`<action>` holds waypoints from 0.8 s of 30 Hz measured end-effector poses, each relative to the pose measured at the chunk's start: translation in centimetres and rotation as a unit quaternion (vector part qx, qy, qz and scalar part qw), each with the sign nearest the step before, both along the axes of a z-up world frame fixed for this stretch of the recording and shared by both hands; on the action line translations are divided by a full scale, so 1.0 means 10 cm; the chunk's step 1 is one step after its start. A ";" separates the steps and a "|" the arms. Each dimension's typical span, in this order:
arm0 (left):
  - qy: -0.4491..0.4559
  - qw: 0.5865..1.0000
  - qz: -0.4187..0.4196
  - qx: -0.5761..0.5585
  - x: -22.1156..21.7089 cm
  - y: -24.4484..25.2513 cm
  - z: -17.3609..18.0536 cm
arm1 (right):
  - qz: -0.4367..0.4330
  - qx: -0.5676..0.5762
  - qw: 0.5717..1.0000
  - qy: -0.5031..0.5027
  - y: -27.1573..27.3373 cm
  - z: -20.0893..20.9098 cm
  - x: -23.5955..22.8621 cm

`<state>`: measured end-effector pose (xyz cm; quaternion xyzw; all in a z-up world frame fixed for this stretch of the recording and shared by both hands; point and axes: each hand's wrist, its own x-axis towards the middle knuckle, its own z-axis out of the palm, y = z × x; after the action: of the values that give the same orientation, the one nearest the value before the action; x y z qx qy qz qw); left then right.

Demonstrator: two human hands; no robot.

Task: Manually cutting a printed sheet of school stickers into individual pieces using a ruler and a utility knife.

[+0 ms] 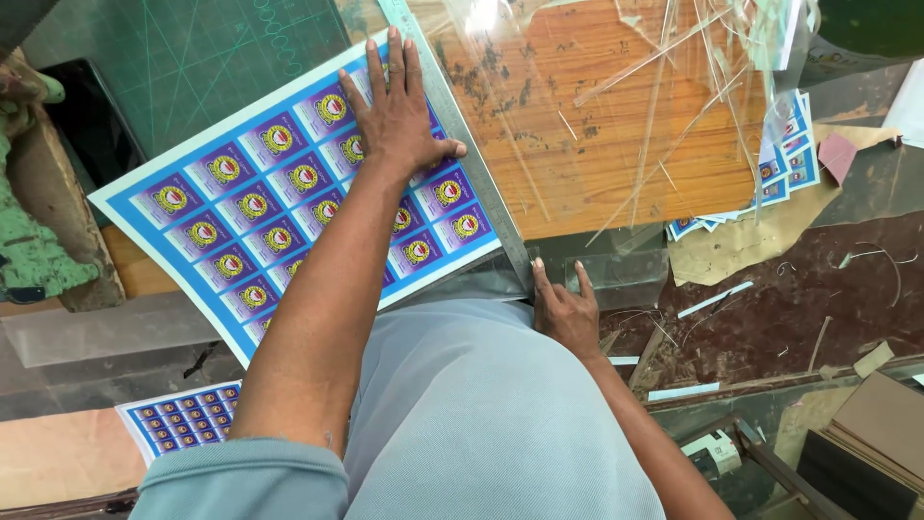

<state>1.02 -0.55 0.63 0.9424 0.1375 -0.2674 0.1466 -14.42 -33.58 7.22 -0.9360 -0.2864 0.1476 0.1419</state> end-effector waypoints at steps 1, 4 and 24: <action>-0.013 1.000 0.004 0.000 -0.01 -0.01 0.02 | -0.012 -0.002 1.000 0.016 0.00 0.05 0.00; -0.045 0.999 0.006 0.000 -0.09 0.04 0.12 | -0.033 0.019 0.999 0.004 0.05 0.05 0.05; -0.171 0.789 0.589 0.036 -3.09 1.41 0.09 | -0.187 0.049 0.980 0.057 0.18 -0.39 0.15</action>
<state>-29.84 13.55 1.51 0.7133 0.6485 0.0418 0.2624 -12.97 -31.73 3.31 -0.9550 -0.1048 0.1574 0.2286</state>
